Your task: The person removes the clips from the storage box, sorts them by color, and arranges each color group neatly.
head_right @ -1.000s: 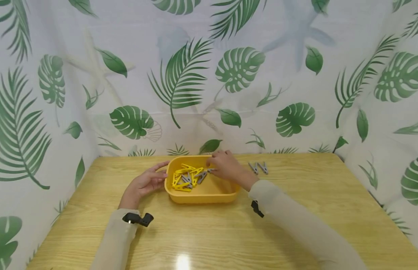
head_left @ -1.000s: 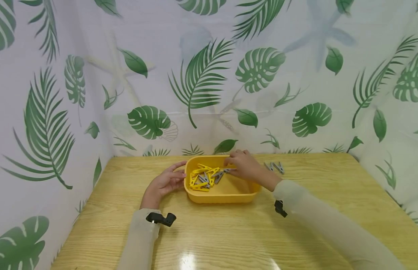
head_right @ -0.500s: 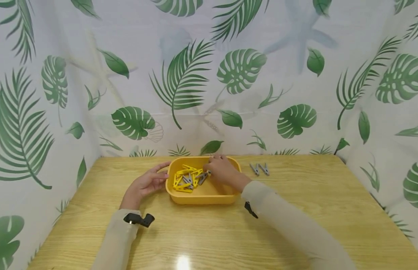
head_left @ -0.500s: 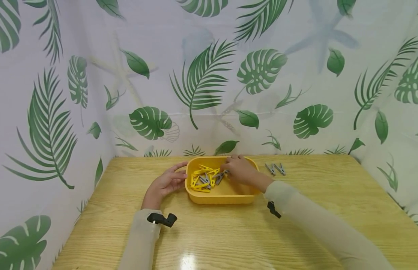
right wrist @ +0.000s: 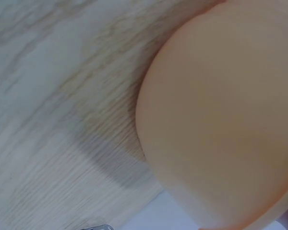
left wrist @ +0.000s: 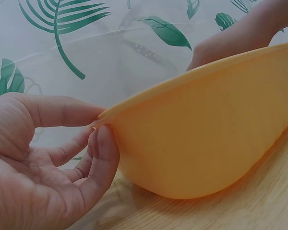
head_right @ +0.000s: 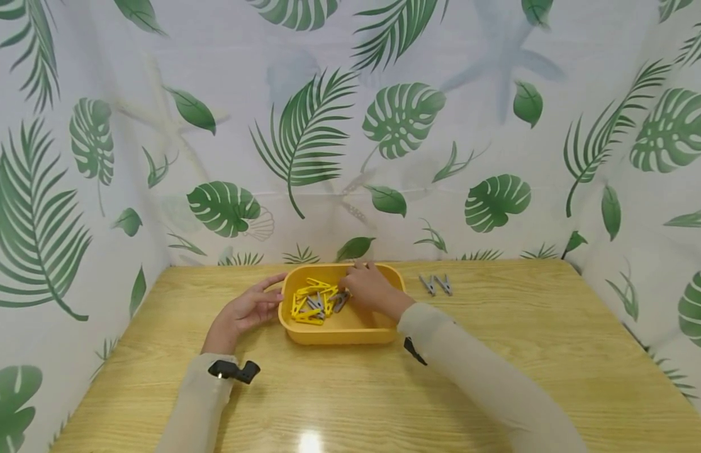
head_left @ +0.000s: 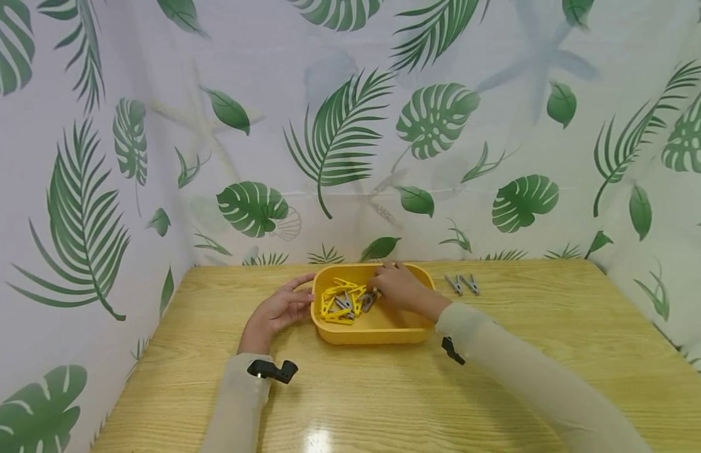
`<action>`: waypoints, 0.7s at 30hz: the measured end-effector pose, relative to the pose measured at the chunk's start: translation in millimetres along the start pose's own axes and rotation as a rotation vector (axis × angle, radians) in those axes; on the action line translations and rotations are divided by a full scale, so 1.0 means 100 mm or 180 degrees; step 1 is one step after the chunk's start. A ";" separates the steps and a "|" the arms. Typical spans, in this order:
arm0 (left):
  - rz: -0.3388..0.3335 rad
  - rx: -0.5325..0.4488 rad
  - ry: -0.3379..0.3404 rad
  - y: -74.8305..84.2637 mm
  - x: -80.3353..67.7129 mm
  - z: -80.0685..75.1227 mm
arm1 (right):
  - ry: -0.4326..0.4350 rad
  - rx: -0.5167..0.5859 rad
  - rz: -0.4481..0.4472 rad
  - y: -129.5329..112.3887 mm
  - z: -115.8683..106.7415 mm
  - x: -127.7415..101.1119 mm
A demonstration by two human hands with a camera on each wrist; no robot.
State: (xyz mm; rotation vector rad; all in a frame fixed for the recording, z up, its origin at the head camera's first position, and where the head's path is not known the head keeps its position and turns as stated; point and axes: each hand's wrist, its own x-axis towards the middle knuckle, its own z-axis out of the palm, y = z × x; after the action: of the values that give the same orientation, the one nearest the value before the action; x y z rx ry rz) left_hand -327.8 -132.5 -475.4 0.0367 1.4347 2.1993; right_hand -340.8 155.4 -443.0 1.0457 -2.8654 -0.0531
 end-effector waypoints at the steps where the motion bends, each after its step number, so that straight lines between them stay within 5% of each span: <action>1: 0.0007 0.0002 -0.0002 0.00 0.00 0.00 | 0.0012 0.0016 -0.0009 0.00 0.00 0.00; 21: -0.0026 -0.0006 -0.0003 0.00 0.00 -0.01 | -0.0156 -0.0094 0.0031 -0.02 0.07 0.07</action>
State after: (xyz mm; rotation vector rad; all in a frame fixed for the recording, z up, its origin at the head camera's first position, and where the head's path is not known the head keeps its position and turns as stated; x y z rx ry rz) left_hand -328.2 -133.0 -475.9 0.0311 1.4298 2.1938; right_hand -345.7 149.2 -449.7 1.0393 -2.9038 -0.1216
